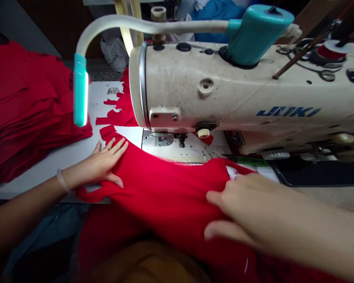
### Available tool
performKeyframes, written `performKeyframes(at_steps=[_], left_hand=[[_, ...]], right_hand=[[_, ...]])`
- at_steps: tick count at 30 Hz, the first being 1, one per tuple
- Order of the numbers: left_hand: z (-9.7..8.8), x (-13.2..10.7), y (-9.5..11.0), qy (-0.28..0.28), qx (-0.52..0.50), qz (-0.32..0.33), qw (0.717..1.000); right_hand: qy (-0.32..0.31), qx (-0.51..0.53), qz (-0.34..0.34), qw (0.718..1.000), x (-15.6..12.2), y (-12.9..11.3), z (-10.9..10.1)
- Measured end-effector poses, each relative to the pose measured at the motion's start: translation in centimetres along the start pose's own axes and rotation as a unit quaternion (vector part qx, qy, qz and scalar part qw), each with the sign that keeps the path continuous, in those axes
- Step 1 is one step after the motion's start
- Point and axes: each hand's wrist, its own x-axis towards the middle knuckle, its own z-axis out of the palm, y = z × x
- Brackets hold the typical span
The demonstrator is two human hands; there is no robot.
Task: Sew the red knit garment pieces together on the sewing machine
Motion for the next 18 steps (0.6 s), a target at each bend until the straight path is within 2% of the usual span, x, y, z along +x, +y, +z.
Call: performKeyframes(at_steps=[1,3,4,6,8,9,11,13,15,18], left_hand=[[-0.2,0.1,0.2,0.013,0.017,-0.003,1.0],[-0.7,0.4,1.0,0.049,0.039,-0.007,0.998],[-1.0,0.6,1.6,0.074,0.041,-0.001,0.996],[-1.4,1.0,2.6,0.124,0.022,0.034,0.991],[-1.5,1.3,3.4,0.147,-0.028,0.079,0.986],[-1.5,1.4,3.7,0.143,-0.053,0.091,0.984],[-1.3,1.2,4.0,0.119,-0.071,0.072,0.988],[-1.2,0.8,4.0,0.089,-0.044,0.027,0.995],[-1.3,0.4,3.8,0.054,-0.008,0.008,0.998],[-1.7,0.0,3.7,0.003,0.011,0.036,0.999]], right_hand=[[-0.081,-0.042,-0.067,0.994,-0.3,1.8,0.4],[-0.071,-0.112,-0.078,0.988,0.5,4.0,1.6],[-0.069,-0.135,-0.075,0.986,1.3,4.0,2.2],[-0.062,-0.141,-0.071,0.985,3.4,2.5,3.3],[-0.049,-0.109,-0.057,0.991,5.4,-0.1,3.9],[-0.037,-0.077,-0.048,0.995,6.2,-1.2,4.2],[-0.049,0.014,-0.055,0.997,7.2,-2.7,4.6],[-0.103,0.128,-0.099,0.982,7.3,-3.0,5.2],[-0.13,0.201,-0.109,0.965,6.9,-2.5,5.9],[-0.075,0.164,-0.051,0.982,6.0,-1.8,6.9]])
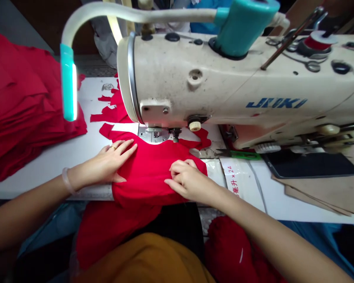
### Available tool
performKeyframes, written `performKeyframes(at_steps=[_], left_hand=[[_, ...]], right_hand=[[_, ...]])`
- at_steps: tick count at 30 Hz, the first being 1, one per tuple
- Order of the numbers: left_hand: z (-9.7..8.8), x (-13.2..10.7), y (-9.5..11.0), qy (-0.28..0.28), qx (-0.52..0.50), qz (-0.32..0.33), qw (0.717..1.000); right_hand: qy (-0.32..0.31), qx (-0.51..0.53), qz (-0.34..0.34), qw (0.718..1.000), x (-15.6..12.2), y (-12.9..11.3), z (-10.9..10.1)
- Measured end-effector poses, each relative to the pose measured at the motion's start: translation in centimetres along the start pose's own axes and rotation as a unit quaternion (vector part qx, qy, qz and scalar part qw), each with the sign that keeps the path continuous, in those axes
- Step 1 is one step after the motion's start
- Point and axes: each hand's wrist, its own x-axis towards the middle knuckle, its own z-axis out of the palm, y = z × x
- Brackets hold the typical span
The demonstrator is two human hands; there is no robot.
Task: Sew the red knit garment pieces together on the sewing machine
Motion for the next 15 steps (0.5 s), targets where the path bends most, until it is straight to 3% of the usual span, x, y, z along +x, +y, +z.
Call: performKeyframes(at_steps=[4,8,10,13,15], left_hand=[[-0.5,0.2,0.4,0.014,0.002,0.014,1.0],[0.0,1.0,0.5,0.02,-0.009,0.005,1.0],[0.2,0.8,0.0,0.027,-0.033,-0.003,0.999],[-0.1,-1.6,-0.4,0.103,-0.154,0.016,0.983],[0.1,-4.2,0.3,0.114,-0.286,0.087,0.947]], right_hand=[[0.028,-0.132,-0.014,0.991,-0.3,-0.7,0.6],[0.026,-0.15,-0.075,0.985,-0.7,-2.3,0.7],[0.069,-0.156,-0.097,0.981,-1.5,-3.2,0.8],[0.131,-0.087,-0.115,0.981,-3.3,-4.7,1.8],[0.068,0.04,-0.071,0.994,-4.5,-5.2,4.1]])
